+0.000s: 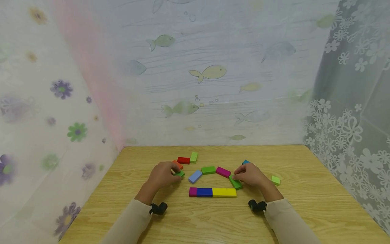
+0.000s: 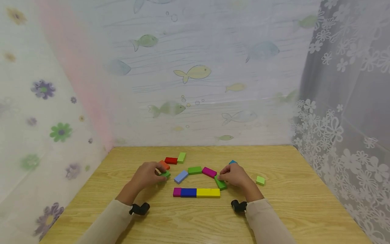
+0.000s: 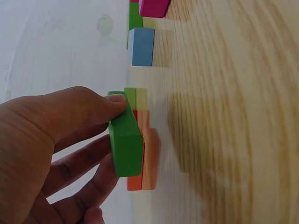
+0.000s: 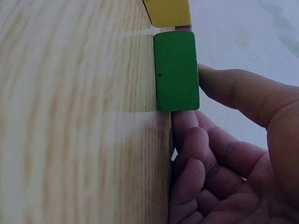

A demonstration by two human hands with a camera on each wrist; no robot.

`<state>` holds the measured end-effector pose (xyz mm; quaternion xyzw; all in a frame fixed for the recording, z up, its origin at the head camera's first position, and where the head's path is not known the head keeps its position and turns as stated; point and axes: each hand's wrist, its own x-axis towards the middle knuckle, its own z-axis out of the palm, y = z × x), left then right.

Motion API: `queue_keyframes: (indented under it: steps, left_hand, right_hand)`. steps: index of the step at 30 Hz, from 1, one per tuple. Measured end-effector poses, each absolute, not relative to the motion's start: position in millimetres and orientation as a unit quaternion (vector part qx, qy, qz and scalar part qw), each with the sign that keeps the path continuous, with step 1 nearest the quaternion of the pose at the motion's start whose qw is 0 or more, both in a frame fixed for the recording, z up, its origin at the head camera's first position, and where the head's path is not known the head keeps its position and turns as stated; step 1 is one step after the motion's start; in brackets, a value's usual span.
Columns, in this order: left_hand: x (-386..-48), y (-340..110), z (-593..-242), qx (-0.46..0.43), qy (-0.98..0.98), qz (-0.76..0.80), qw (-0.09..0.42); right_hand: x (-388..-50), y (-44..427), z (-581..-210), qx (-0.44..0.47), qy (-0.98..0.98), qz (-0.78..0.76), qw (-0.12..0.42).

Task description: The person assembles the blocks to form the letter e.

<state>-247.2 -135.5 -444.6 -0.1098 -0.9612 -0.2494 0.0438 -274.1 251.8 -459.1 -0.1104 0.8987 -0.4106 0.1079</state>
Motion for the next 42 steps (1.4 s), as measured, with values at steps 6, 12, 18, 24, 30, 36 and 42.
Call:
queue_keyframes:
  steps: [6, 12, 18, 24, 30, 36, 42]
  left_hand:
    - [-242.0, -132.7, -443.9, -0.099, -0.962, -0.252, 0.043]
    - [-235.6, -127.7, -443.0, -0.095, -0.961, -0.257, 0.036]
    - [-234.5, -122.9, -445.5, -0.097, -0.96, -0.263, 0.02]
    - [-232.5, -119.0, -446.6, -0.102, -0.961, -0.257, 0.012]
    - [-228.9, -113.9, -445.8, -0.1, -0.962, -0.254, 0.006]
    - [-226.8, -111.8, -449.9, -0.09, -0.968, -0.235, 0.003]
    - [-227.1, -112.0, -450.5, -0.095, -0.967, -0.236, 0.0]
  right_hand:
    - [-273.7, 252.1, -457.3, -0.121, 0.899, -0.408, 0.104]
    - [-273.1, 252.1, -458.3, -0.118, 0.899, -0.408, 0.104]
    - [-273.7, 250.4, -458.4, -0.109, 0.901, -0.408, 0.104]
    - [-275.2, 249.6, -456.8, -0.115, 0.9, -0.408, 0.098]
    - [-276.0, 248.9, -456.9, -0.113, 0.9, -0.409, 0.101]
    - [-276.2, 248.5, -459.3, -0.105, 0.898, -0.413, 0.105]
    - [-277.0, 249.0, -460.4, -0.103, 0.898, -0.414, 0.103]
